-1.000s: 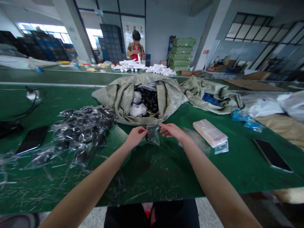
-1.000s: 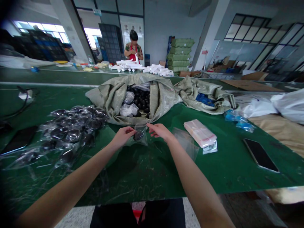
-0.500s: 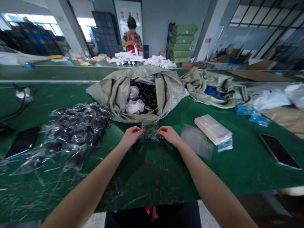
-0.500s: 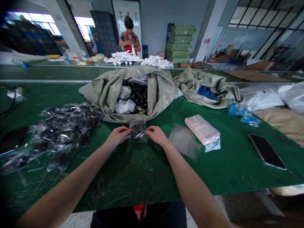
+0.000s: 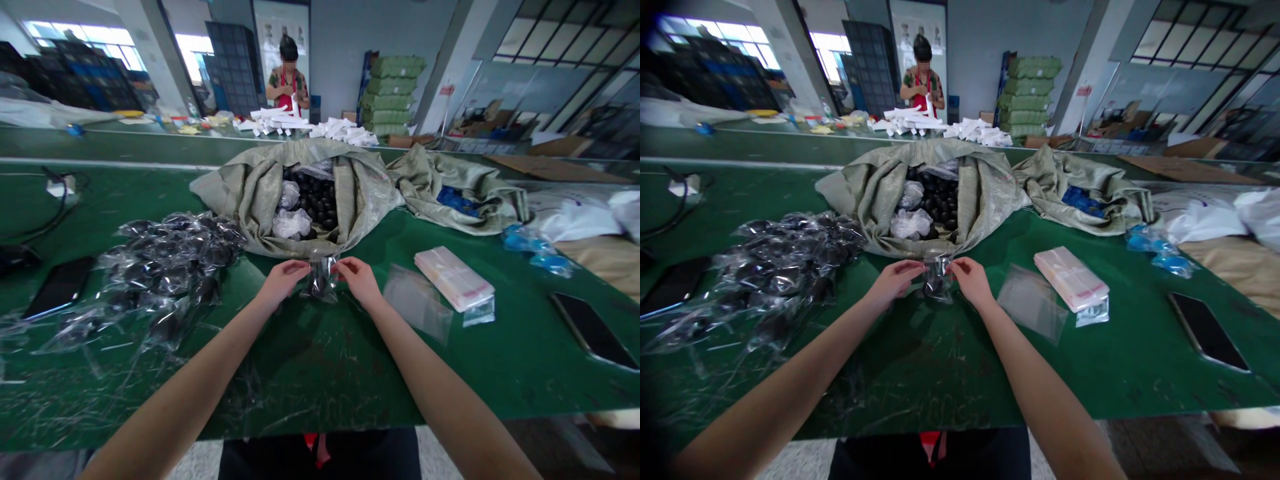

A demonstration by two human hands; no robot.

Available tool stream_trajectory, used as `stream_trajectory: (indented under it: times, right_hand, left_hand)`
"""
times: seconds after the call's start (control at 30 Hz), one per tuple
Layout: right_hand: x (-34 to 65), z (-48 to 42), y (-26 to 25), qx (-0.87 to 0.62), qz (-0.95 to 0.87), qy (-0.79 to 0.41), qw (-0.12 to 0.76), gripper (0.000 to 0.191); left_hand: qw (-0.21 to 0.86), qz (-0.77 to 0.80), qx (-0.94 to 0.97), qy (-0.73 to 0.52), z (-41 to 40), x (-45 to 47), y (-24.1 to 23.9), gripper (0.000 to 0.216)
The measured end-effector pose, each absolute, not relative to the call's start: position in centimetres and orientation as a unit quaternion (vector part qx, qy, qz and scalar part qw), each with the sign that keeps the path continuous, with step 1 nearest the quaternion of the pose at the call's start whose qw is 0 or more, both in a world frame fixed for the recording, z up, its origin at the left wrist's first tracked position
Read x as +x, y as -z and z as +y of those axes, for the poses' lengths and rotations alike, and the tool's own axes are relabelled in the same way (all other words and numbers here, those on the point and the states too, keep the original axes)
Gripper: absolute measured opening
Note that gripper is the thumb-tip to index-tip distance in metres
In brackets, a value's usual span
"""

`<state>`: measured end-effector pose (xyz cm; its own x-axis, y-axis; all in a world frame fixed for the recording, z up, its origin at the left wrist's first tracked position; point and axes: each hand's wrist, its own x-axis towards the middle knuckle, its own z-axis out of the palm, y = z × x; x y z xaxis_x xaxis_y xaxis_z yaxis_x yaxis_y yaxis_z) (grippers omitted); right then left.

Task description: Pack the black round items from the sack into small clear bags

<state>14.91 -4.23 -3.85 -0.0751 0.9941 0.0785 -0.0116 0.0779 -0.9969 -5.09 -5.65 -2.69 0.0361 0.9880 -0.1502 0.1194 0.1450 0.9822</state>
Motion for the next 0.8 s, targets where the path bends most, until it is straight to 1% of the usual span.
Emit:
stream_trajectory:
  times: [0.1, 0.27, 0.43, 0.67, 0.8]
  right_hand:
    - [15.1, -4.3, 3.7, -0.462, -0.542, -0.501, 0.493, 0.021]
    - [15.4, -4.3, 3.7, -0.482, -0.526, -0.507, 0.484, 0.016]
    - [15.3, -4.3, 3.7, -0.492, -0.489, -0.532, 0.485, 0.012]
    - [15.2, -3.8, 3.0, -0.485, -0.472, -0.552, 0.487, 0.009]
    - [15.1, -3.3, 3.1, -0.494, -0.462, -0.554, 0.486, 0.007]
  left_hand:
    - [0.529, 0.531, 0.489, -0.446, -5.0, -4.9, 2.3, 0.044]
    - [0.517, 0.547, 0.479, -0.452, -3.8, -4.6, 3.0, 0.043]
    - [0.546, 0.524, 0.455, -0.47, -3.7, -4.5, 3.2, 0.039]
    - [0.578, 0.492, 0.444, -0.477, -4.0, -4.6, 2.1, 0.046]
    - [0.586, 0.482, 0.452, -0.469, -4.0, -4.9, 2.1, 0.045]
